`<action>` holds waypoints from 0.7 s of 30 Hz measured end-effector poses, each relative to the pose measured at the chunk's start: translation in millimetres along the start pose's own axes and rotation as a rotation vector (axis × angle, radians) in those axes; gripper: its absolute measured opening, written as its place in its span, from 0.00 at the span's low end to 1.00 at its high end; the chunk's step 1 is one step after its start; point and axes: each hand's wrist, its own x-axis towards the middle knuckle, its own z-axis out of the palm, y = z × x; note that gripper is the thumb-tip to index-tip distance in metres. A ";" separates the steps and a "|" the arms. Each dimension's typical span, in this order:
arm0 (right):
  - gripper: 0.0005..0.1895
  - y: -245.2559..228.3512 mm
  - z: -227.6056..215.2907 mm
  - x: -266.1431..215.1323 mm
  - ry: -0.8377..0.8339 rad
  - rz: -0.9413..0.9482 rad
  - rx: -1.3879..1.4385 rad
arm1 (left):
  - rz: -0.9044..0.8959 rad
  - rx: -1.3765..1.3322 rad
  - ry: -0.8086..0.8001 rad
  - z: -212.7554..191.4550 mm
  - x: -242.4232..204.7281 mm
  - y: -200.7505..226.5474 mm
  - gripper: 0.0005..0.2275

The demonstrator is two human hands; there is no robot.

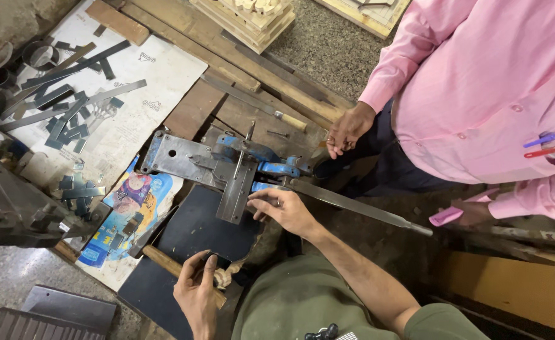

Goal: The person assembles small metal components using a manual press machine. They place a small metal piece into the press, operate the lever to shape it, and then insert the shaped piece into a larger metal frame held in a vise. Another person assists by adjusting the vise and handing over parts.

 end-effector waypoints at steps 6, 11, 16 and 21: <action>0.18 8.8 0.4 -21.4 -0.080 0.017 0.029 | -0.033 -0.044 -0.052 19.4 -0.4 0.8 0.09; 0.16 15.6 -8.2 -45.4 -0.119 0.043 -0.048 | 0.058 0.002 -0.116 40.5 5.9 6.7 0.10; 0.16 12.2 -14.2 -64.2 -0.153 -0.001 -0.142 | 0.114 0.008 -0.158 52.5 9.5 10.4 0.10; 0.17 11.3 -11.9 -74.3 -0.145 -0.117 -0.174 | 0.093 0.021 -0.203 66.6 4.4 11.9 0.09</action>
